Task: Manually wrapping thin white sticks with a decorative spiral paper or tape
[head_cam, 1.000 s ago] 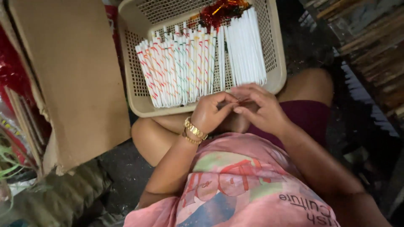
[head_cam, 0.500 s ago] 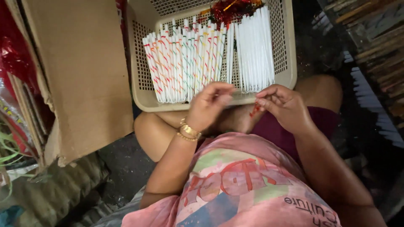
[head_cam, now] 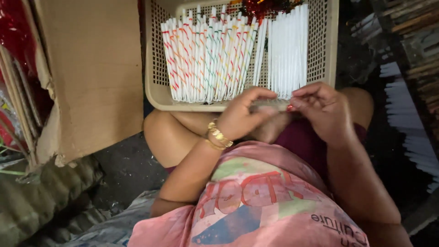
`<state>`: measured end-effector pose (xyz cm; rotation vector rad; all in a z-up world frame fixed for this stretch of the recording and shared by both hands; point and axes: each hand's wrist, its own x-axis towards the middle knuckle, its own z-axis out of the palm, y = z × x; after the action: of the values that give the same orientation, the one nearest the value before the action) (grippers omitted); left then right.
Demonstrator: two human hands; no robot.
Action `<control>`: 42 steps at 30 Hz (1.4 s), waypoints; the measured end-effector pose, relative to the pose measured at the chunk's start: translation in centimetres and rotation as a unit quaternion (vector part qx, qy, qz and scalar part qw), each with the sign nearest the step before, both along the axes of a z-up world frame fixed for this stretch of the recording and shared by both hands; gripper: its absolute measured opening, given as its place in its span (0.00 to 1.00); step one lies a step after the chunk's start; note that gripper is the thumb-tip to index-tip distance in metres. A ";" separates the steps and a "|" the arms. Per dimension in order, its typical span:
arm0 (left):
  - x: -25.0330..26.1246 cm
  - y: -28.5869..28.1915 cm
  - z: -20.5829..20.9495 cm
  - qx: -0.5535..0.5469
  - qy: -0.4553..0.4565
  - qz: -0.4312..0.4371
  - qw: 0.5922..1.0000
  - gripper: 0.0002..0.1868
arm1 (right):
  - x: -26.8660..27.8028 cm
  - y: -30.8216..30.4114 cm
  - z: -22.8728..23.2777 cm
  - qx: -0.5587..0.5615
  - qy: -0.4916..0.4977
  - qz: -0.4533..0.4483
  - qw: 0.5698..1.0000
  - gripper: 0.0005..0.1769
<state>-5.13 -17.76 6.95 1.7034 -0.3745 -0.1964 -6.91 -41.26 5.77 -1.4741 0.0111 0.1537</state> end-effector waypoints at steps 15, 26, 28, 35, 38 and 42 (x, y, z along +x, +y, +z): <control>-0.8 0.3 -1.5 -0.150 0.227 -0.013 0.962 0.10 | 0.2 -0.1 0.4 -0.069 -0.082 -0.174 0.979 0.12; -1.4 -1.9 -5.5 -0.322 0.124 0.075 0.936 0.10 | -0.4 1.7 -0.4 -0.182 -0.167 -0.004 0.969 0.11; -1.2 -1.5 -5.2 -0.334 0.156 0.097 0.924 0.09 | -0.3 0.9 -0.8 -0.187 -0.163 -0.021 0.969 0.09; -0.2 0.7 -4.9 -0.520 0.234 0.116 0.813 0.07 | -0.3 -2.0 -6.1 0.011 -0.026 -0.111 0.993 0.09; 0.7 2.9 -2.7 -0.583 0.211 0.106 0.777 0.05 | 0.0 -1.9 -2.3 0.174 0.040 -0.148 0.973 0.05; 1.6 6.8 0.1 -0.610 0.140 0.015 0.780 0.07 | 0.2 -3.3 -3.3 0.146 0.025 -0.166 0.975 0.05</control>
<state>-3.55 -11.01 7.01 0.3674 -0.1618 -0.1247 -6.75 -44.60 2.45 -1.1548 0.2640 -0.0776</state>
